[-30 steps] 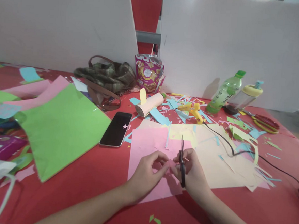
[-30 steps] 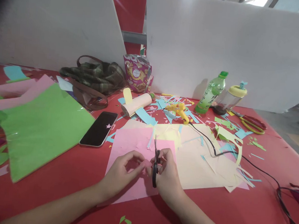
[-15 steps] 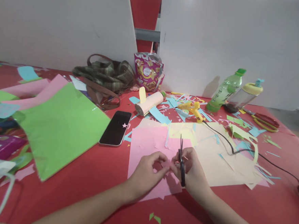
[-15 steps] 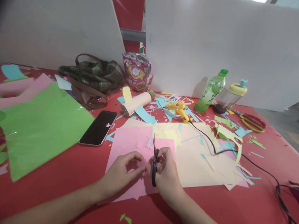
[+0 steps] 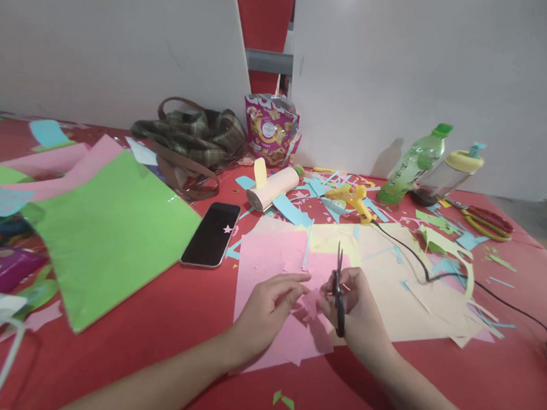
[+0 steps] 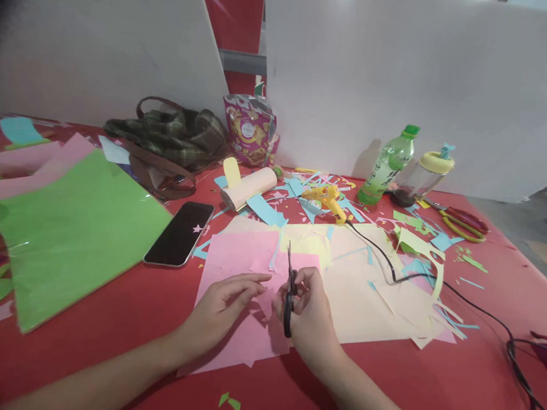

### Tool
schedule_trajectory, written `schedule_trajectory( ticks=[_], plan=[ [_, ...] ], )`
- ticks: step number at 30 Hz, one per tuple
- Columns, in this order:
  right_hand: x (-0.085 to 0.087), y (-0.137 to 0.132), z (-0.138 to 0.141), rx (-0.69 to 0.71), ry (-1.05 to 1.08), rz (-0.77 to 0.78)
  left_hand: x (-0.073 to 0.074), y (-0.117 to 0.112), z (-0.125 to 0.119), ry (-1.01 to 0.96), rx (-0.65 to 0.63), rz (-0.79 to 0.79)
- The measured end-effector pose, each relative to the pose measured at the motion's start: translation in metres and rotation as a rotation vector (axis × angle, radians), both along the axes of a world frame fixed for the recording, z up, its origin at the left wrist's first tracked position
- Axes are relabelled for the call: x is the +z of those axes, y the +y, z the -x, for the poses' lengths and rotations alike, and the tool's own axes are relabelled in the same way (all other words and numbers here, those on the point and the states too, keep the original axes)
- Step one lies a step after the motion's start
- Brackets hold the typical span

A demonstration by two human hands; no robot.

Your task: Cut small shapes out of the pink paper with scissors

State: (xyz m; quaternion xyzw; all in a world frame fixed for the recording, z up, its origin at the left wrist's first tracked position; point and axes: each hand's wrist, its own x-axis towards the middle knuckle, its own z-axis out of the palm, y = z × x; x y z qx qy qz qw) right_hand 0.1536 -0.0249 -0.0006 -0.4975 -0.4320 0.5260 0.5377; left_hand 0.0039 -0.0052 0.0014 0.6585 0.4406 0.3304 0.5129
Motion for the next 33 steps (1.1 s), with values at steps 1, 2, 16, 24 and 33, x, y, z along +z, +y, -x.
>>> schedule_trajectory(
  ticks=[1,2,16,24,33],
  plan=[
    [0.000,0.000,0.000,-0.004,0.004,0.006,0.000,0.001,0.001,0.019,0.014,-0.031],
    [0.001,0.000,0.000,-0.001,0.007,0.011,-0.001,0.001,0.002,0.032,0.022,-0.044],
    [-0.004,-0.002,-0.001,0.030,0.060,-0.002,0.002,0.001,0.001,0.027,0.137,0.150],
    [-0.005,-0.002,-0.001,0.029,0.055,0.017,-0.007,0.000,0.003,0.011,0.044,0.103],
    [-0.005,-0.004,-0.002,0.042,0.022,0.018,-0.008,0.001,0.004,0.045,-0.037,-0.144]
  ],
)
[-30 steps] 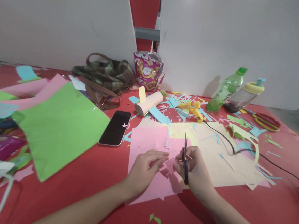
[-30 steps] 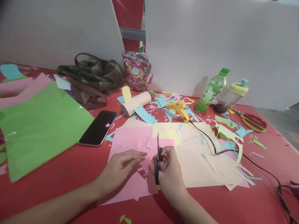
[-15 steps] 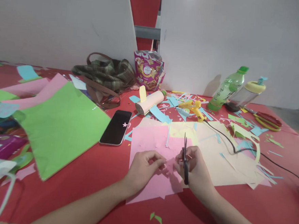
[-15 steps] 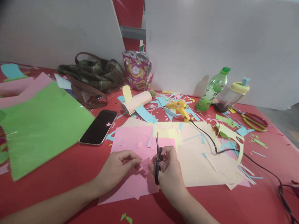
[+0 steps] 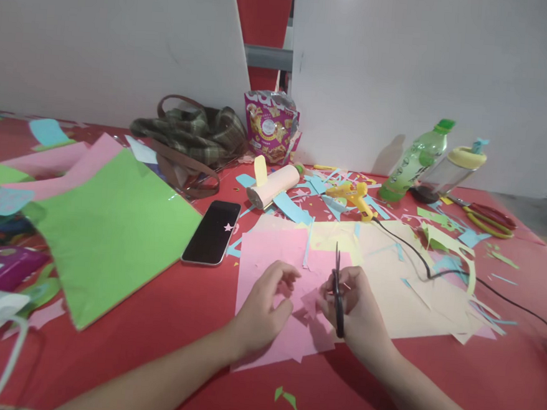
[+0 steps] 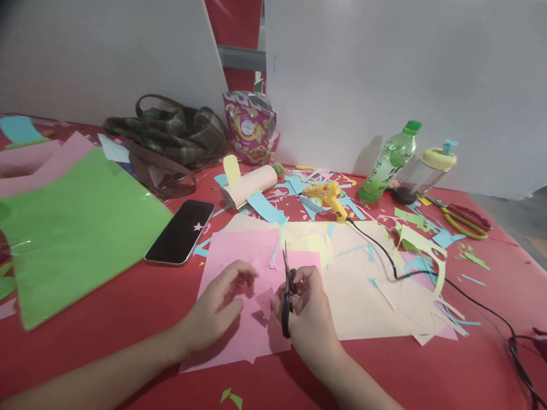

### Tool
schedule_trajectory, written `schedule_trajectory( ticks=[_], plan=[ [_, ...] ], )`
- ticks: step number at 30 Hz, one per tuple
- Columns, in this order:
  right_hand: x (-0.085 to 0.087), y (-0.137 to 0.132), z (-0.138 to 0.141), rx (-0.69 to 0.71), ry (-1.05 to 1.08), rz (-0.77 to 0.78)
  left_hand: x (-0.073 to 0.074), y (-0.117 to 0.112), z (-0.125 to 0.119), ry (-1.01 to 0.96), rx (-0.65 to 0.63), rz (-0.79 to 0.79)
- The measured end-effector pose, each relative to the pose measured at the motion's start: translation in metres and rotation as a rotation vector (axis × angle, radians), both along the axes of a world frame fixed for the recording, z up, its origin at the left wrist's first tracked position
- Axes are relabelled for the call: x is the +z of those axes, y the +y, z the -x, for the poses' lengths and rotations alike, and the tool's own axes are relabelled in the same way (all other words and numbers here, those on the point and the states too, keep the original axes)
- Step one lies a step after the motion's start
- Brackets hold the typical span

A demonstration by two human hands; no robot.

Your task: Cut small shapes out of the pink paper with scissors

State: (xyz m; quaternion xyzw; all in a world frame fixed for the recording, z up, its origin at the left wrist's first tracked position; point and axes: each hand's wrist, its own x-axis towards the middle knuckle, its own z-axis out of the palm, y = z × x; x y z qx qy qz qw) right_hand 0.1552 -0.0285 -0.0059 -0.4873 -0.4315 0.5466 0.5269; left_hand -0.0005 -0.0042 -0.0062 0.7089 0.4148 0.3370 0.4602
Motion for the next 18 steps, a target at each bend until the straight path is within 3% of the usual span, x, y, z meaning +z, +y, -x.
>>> schedule_trajectory(
  ticks=[3,9,18],
  plan=[
    [-0.0014,0.0002,-0.0007,0.008,-0.018,-0.013,0.0037,-0.0012,-0.0016,0.050,-0.108,-0.038],
    [-0.0007,0.0001,0.0006,0.042,-0.024,-0.012,0.0067,-0.0025,-0.0066,0.205,-0.129,-0.065],
    [0.0034,-0.0006,0.0013,0.030,0.001,0.010,0.0112,-0.0012,-0.0061,0.182,-0.129,-0.026]
  ],
)
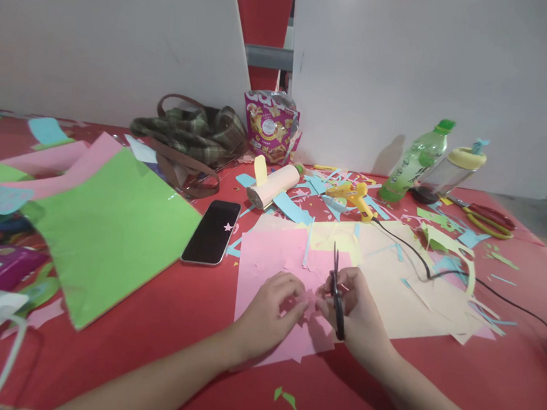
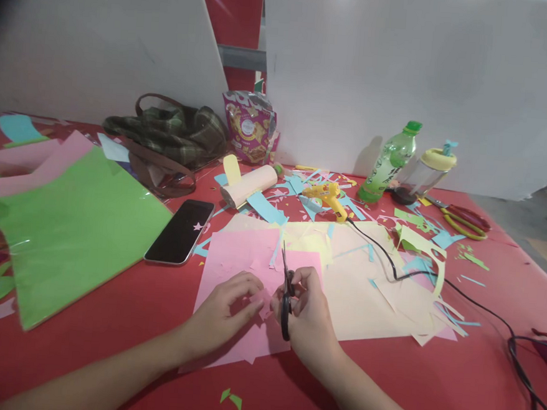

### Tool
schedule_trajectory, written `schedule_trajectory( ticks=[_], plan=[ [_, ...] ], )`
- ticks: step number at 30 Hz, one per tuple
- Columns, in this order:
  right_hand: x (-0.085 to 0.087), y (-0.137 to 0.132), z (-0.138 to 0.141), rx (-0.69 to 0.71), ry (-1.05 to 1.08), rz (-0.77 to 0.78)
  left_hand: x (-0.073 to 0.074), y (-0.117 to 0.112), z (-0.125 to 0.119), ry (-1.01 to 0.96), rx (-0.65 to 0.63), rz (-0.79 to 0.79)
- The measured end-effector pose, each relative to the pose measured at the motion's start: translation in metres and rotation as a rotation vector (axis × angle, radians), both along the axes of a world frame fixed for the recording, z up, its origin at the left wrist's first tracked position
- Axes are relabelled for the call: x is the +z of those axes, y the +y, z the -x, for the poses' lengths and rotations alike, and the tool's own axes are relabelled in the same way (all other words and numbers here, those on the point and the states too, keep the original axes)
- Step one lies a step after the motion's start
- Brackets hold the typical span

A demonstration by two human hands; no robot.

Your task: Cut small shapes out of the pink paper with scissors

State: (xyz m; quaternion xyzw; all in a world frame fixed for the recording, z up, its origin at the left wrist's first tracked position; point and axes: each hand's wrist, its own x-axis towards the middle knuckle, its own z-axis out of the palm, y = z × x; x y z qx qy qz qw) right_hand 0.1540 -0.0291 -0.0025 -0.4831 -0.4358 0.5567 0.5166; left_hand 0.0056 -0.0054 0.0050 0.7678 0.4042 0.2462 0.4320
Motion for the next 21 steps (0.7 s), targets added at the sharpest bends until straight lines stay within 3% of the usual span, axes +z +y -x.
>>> schedule_trajectory(
  ticks=[11,21],
  plan=[
    [0.006,0.000,0.001,0.044,0.097,0.025,-0.002,0.004,0.004,-0.057,0.088,0.027],
    [0.006,-0.006,-0.002,0.289,0.187,0.054,0.013,0.018,0.009,-0.179,0.276,0.057]
  ],
)
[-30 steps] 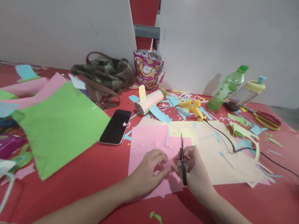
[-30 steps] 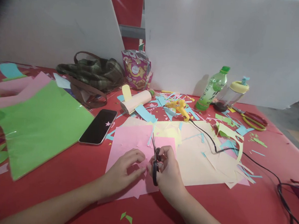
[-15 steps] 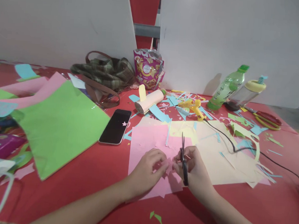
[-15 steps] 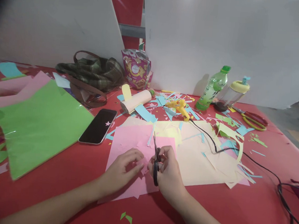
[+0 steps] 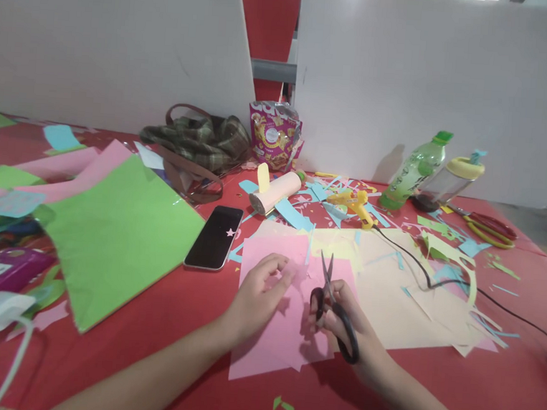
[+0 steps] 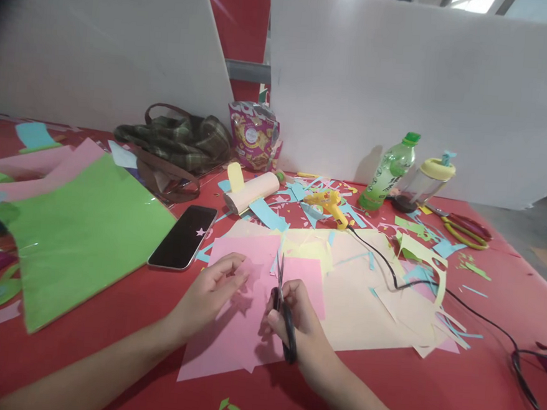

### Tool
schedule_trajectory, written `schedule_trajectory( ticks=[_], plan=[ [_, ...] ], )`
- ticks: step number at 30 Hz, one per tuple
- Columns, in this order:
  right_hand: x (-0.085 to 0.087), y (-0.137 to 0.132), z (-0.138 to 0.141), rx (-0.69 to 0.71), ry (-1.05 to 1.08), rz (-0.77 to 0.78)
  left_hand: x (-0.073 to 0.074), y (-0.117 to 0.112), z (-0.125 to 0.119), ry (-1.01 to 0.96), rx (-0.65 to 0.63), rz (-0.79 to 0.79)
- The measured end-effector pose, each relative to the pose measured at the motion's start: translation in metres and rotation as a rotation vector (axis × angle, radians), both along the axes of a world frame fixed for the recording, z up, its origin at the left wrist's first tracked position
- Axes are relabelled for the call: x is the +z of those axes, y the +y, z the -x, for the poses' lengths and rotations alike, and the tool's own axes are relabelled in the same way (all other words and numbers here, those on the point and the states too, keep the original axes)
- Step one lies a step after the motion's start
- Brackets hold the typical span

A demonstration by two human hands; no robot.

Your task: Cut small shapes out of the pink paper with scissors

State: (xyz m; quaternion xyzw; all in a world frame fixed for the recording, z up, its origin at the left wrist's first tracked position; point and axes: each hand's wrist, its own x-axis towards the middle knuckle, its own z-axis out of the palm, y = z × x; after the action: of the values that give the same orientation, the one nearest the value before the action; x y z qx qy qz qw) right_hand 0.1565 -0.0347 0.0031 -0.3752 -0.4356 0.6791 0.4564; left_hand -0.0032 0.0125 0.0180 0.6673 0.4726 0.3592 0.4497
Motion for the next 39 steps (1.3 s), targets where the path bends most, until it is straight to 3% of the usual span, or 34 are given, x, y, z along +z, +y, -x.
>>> schedule_trajectory(
  ticks=[4,10,18,27,39],
  plan=[
    [-0.003,-0.003,0.002,0.050,0.065,-0.006,0.012,0.010,-0.001,-0.018,0.014,-0.023],
    [-0.009,-0.004,0.000,0.109,0.081,-0.026,0.025,0.019,-0.015,0.032,-0.008,-0.196],
    [-0.018,0.001,-0.002,0.018,0.035,-0.095,0.021,0.020,-0.026,0.116,-0.056,-0.358],
    [0.000,-0.002,-0.003,0.016,-0.009,-0.121,0.020,0.016,-0.027,0.134,-0.062,-0.330],
    [-0.001,-0.003,0.001,0.004,-0.007,-0.079,0.015,0.015,-0.027,0.118,-0.059,-0.300]
  ],
)
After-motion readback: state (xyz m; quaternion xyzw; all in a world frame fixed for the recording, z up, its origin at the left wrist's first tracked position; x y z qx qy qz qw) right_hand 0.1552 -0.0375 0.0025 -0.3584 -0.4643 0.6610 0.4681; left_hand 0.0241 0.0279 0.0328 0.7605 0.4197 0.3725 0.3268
